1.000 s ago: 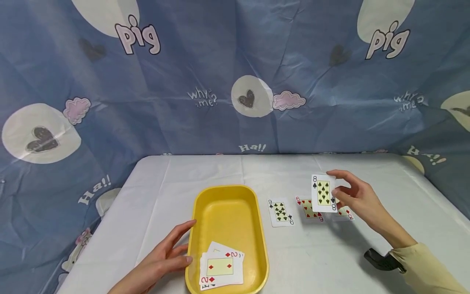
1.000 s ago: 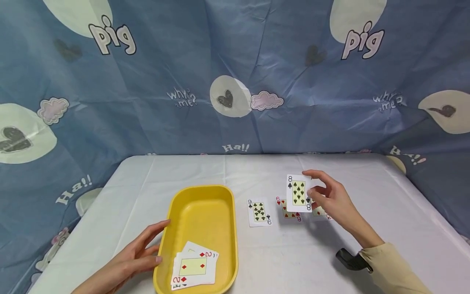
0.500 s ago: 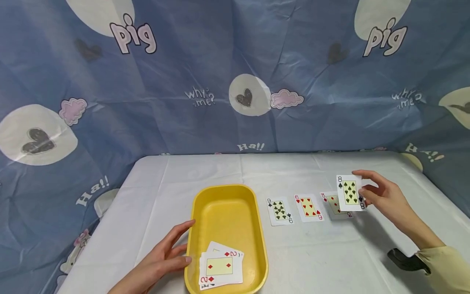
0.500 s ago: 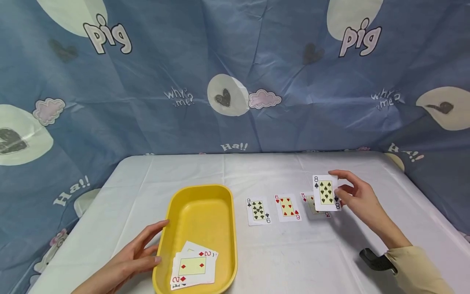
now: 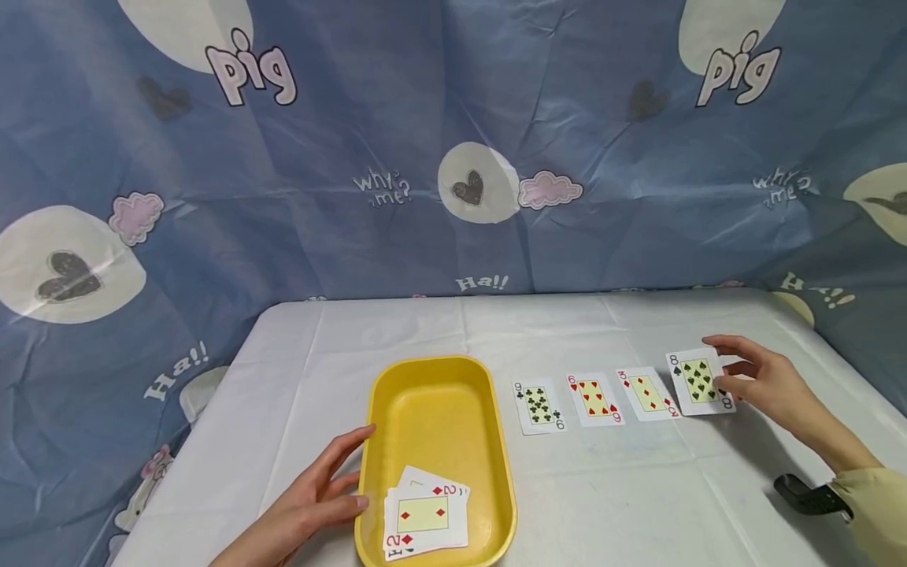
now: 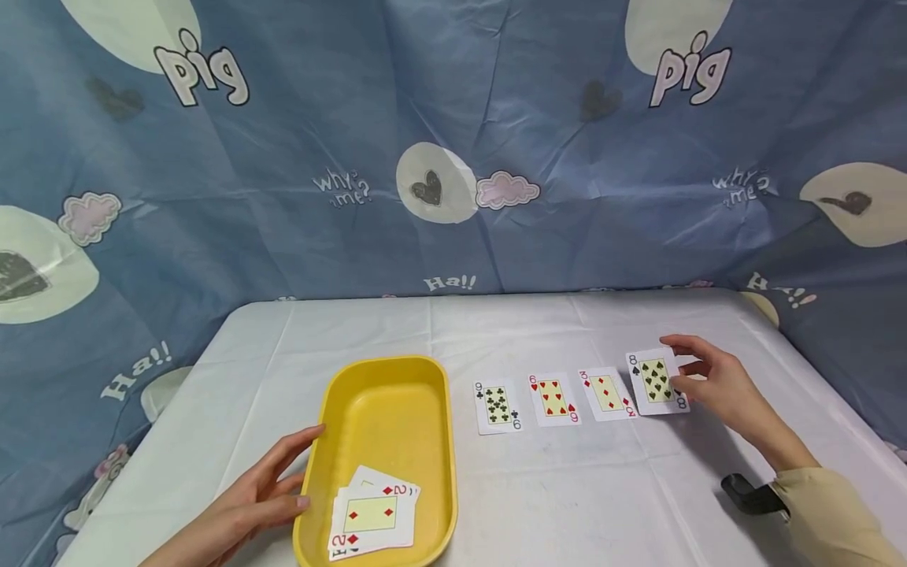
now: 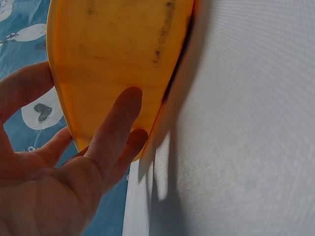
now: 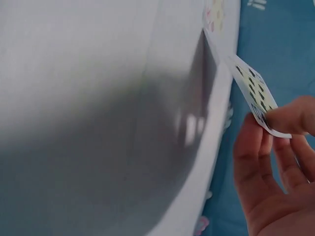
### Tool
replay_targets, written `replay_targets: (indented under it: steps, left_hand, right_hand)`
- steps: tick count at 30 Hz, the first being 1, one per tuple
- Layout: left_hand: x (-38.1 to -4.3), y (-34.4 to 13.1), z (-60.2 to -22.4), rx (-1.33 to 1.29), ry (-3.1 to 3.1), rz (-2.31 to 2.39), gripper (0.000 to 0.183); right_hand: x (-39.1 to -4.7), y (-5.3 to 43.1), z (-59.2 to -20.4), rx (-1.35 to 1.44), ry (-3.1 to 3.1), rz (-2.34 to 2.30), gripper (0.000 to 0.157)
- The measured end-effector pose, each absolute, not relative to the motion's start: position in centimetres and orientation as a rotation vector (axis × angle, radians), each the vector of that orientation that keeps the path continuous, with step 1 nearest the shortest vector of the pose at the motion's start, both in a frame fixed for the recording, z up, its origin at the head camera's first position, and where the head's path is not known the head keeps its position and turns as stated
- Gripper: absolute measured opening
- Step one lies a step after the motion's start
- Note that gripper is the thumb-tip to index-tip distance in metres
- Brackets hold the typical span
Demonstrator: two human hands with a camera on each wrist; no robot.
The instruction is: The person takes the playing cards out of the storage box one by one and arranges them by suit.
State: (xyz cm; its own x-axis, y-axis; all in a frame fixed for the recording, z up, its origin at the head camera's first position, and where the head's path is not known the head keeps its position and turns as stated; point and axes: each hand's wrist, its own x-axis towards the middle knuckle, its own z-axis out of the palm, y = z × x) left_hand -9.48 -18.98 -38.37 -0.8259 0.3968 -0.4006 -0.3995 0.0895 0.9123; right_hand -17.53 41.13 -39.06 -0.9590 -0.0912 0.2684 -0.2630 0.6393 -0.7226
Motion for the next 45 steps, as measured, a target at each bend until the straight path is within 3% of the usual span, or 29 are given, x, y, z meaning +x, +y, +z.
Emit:
replay_targets:
  steps: [33, 45]
  left_hand:
    - [-9.6, -19.1, -38.5, 0.042, 1.786, 1.802, 0.077]
    - [-9.5, -19.0, -38.5, 0.019, 1.797, 1.8, 0.077]
  right_hand:
    - [-20.0, 41.8, -39.6, 0.222, -3.028, 0.729, 0.051]
    - [-18.6, 38.8, -38.7, 0.396, -2.783, 0.79, 0.037]
